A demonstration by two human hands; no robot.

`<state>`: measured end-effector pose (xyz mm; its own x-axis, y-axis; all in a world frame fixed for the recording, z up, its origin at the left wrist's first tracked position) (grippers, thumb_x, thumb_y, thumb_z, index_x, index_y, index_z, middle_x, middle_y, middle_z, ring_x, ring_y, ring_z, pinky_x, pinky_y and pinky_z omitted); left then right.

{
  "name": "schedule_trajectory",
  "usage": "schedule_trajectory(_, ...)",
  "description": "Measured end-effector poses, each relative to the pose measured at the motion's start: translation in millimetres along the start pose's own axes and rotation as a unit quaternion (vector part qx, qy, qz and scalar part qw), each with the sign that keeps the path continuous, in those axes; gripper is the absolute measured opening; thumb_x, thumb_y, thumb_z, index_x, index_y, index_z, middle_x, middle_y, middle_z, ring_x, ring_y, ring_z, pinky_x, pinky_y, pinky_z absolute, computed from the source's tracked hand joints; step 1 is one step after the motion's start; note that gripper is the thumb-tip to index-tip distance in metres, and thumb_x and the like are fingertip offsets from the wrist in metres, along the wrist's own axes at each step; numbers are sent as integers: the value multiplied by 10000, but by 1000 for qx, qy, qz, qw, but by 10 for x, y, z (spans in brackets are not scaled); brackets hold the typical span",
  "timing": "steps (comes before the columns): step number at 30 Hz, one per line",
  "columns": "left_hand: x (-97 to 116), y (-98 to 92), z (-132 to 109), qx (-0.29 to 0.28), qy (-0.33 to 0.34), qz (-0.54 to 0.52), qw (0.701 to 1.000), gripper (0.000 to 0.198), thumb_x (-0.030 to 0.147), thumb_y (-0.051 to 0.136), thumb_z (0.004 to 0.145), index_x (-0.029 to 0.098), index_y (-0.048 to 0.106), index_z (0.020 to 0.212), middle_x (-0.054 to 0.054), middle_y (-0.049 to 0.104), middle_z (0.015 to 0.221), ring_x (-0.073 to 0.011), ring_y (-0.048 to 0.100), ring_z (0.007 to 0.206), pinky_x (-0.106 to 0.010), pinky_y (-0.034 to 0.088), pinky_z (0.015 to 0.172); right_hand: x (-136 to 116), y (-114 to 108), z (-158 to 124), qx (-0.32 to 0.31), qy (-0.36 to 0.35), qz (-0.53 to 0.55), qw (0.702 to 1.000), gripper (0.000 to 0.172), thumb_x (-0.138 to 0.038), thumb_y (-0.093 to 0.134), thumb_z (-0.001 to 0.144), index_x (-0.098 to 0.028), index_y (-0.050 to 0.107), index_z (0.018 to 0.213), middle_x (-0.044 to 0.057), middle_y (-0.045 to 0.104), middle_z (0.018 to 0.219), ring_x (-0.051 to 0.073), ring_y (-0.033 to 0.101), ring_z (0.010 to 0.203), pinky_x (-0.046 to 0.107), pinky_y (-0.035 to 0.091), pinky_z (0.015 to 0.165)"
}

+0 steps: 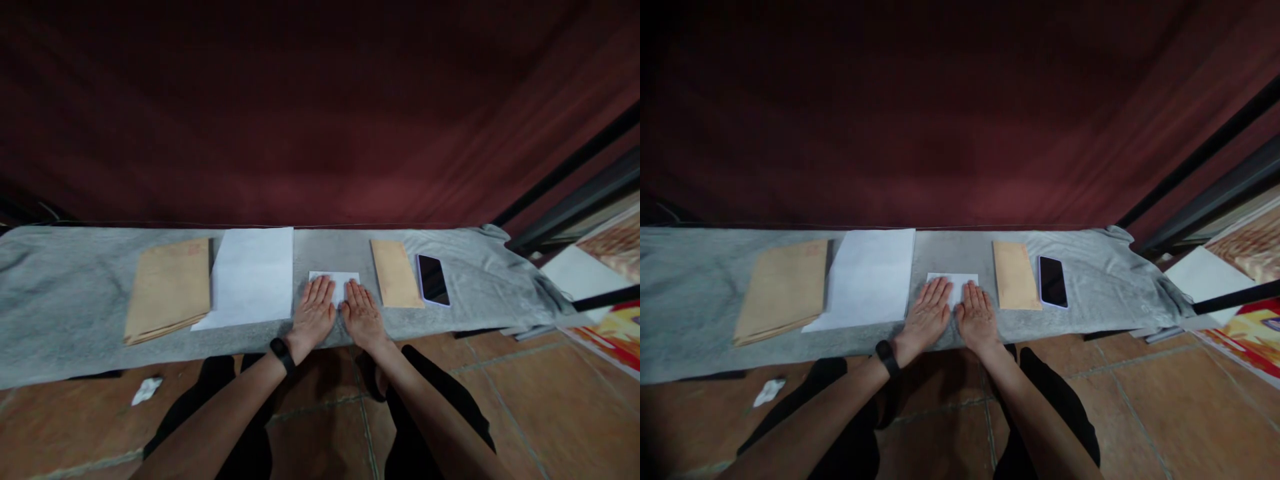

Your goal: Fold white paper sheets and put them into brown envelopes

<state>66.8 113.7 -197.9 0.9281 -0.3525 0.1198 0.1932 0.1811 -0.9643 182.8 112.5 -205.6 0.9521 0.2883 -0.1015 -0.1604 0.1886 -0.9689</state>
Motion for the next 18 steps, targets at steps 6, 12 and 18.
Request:
schedule_trajectory(6,199,12,-118,-39,103,-25,994,542,299,336,982,162,359,1505,-68,348,1584,-189,244,1488,-414,180,1234,-16,-8,8,-7,-4,4,1000,524,-251,284,1013,-71,381,1496,133,358,1555,253,333,1445,436,269,1168)
schedule_trajectory(12,192,-7,-136,-49,105,-31,993,565,351,327,992,126,333,1511,-104,308,1597,-211,206,1499,-423,152,1235,37,17,25,-5,9,-1,1000,536,-252,293,1007,-31,375,1489,177,336,1561,266,330,1444,440,272,1163)
schedule_trajectory(18,182,18,-162,-37,58,-31,997,594,355,360,975,102,315,1511,-152,294,1595,-240,232,1491,-442,201,1215,151,41,22,14,25,-5,1000,549,-274,315,1007,-10,370,1485,200,375,1539,285,358,1425,449,310,1145)
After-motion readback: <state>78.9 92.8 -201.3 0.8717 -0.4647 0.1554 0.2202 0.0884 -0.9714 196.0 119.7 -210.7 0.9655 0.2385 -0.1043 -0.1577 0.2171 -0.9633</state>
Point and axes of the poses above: each hand's wrist, its own z-axis towards the middle knuckle, its own y-axis out of the palm, x = y × z, the point moved 7 cm from there along z, towards the middle knuckle
